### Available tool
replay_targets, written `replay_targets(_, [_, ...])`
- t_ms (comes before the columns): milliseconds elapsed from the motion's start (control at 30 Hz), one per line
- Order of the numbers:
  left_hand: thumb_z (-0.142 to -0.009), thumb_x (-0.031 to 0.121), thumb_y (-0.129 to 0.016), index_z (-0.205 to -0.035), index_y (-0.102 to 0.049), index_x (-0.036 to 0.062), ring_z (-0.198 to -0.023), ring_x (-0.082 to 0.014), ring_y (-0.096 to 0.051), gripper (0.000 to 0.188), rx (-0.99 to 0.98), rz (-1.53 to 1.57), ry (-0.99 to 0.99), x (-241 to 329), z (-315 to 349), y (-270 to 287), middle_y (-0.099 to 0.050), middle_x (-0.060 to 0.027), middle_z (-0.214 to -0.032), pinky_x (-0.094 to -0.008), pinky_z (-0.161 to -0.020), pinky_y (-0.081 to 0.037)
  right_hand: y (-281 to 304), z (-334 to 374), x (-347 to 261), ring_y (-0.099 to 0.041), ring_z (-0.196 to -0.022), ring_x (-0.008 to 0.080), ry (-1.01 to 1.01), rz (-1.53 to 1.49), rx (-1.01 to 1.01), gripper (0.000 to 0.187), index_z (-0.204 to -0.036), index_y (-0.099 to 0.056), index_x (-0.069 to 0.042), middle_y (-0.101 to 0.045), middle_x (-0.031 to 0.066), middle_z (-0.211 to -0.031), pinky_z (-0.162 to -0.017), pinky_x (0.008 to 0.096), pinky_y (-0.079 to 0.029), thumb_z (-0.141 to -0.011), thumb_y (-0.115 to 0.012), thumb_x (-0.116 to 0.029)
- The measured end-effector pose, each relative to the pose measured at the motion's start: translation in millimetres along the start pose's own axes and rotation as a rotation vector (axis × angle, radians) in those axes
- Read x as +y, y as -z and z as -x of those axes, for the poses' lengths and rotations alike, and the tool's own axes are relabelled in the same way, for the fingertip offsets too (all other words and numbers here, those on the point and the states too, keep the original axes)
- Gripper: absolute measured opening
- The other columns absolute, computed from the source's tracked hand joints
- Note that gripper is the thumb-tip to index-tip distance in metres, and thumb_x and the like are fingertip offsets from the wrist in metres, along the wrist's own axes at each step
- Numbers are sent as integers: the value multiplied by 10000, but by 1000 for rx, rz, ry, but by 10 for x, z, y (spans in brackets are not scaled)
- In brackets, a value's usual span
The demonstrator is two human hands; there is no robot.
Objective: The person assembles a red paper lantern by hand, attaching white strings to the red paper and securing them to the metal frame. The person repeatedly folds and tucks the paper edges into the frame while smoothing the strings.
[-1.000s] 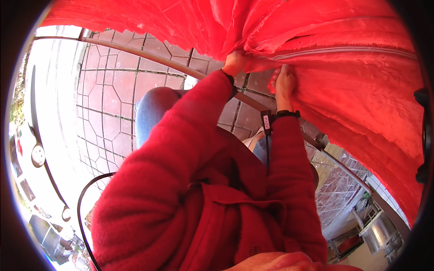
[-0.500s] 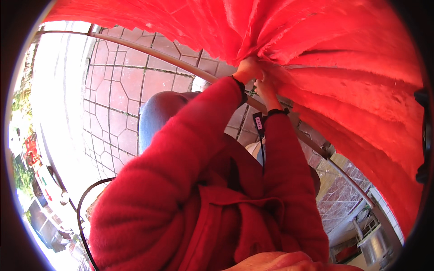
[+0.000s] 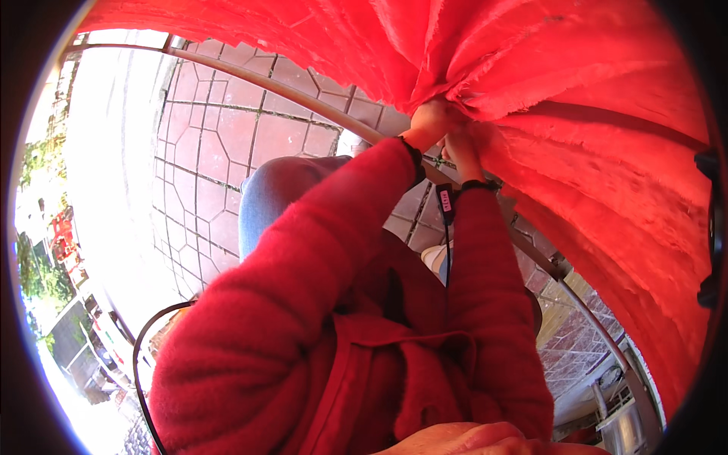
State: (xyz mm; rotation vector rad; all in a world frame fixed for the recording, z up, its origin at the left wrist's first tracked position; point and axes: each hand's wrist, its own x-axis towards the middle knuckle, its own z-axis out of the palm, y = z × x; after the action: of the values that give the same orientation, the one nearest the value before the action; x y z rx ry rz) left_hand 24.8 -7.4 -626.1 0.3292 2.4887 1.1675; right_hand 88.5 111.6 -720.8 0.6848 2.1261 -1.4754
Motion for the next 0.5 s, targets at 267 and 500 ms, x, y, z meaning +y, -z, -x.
replay_targets(267, [-869,258,-630,-984,-719,33,-948,-396,-679,268,144,47,106,-74,-34,6,-698,-235,-941,-466,-781,-530,158,214,-141,-529,-510,152,-247,-1078,28,167,-1098,-584,-77,-677,93,-848,-484,295,-467,-969,-571,-183])
replay_targets(500, [-900,286,-583,-1039,-723,64,-990,-417,-661,296,204,69,124,-200,-102,-81,-694,-245,-1000,-500,-844,-520,233,208,10,-596,-590,170,-259,-1031,67,203,-1153,-571,-68,-694,117,-986,-567,331,-551,-977,-539,-164])
